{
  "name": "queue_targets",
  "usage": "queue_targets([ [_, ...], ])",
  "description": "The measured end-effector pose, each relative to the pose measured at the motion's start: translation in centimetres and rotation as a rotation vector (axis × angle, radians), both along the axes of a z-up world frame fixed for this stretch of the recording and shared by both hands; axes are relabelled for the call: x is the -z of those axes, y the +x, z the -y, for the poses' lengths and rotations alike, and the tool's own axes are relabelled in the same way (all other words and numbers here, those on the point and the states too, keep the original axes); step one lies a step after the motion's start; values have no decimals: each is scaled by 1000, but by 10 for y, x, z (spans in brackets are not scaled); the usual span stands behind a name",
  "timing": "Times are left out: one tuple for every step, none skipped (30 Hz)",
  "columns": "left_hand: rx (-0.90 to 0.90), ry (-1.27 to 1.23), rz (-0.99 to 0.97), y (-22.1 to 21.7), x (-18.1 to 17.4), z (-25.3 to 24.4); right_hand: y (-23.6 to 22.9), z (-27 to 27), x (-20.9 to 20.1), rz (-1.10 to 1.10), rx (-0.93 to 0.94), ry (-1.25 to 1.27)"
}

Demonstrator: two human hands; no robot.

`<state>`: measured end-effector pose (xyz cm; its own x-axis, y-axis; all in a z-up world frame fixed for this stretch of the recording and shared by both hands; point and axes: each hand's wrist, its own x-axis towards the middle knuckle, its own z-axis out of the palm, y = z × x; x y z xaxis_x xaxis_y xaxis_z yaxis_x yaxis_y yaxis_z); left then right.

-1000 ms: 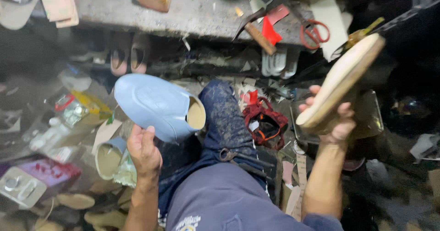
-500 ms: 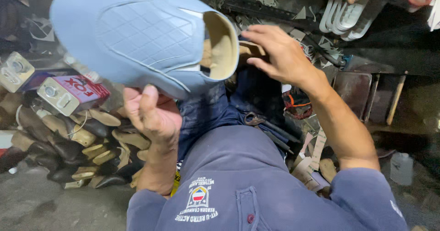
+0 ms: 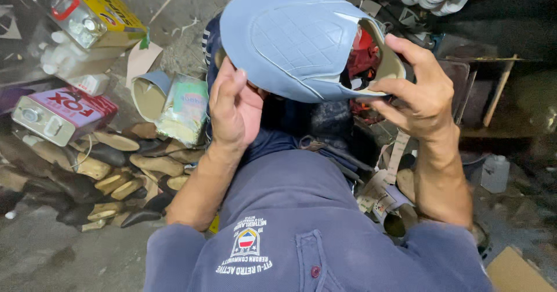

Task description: The person works on a leather shoe, first inserting and positioning internal lining components into the heel area and then using pliers and a hammer to secure the leather upper around a wooden shoe last.

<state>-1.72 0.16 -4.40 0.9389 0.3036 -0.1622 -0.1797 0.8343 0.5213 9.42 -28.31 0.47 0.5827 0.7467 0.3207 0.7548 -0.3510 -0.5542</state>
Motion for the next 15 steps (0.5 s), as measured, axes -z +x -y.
queue_targets([
  [6, -32, -200, 6, 7, -3, 5, 4, 3, 42, -32, -82],
  [8, -64, -396, 11, 14, -6, 10, 10, 5, 90, -67, -164],
  [6, -72, -402, 12, 19, -6, 13, 8, 8, 84, -72, -171],
  [-11, 85, -422, 13, 25, -7, 17, 5, 12, 82, -113, -179],
  [-26, 242, -442, 13, 30, -9, 20, 1, 15, 79, -155, -186],
  [-29, 238, -450, 8, 40, -18, 23, -11, 22, 72, -161, -188],
  [-83, 366, -462, 2, 50, -27, 25, -23, 29, 100, -202, -128],
  [-135, 495, -471, -3, 59, -37, 27, -36, 36, 130, -240, -67],
  [-135, 493, -478, -8, 66, -47, 29, -44, 40, 124, -242, -68],
  [-126, 491, -486, -12, 72, -56, 29, -49, 44, -20, -247, 8],
  [-117, 489, -494, -17, 79, -64, 30, -55, 48, -163, -250, 85],
  [-113, 484, -498, -16, 75, -66, 33, -55, 46, -167, -248, 80],
  [-87, 501, -487, -15, 71, -68, 36, -56, 45, -314, -241, 23],
  [-61, 517, -477, -15, 67, -69, 38, -56, 43, -462, -234, -35],
  [-57, 511, -482, -17, 66, -68, 38, -53, 46, -467, -232, -40],
])
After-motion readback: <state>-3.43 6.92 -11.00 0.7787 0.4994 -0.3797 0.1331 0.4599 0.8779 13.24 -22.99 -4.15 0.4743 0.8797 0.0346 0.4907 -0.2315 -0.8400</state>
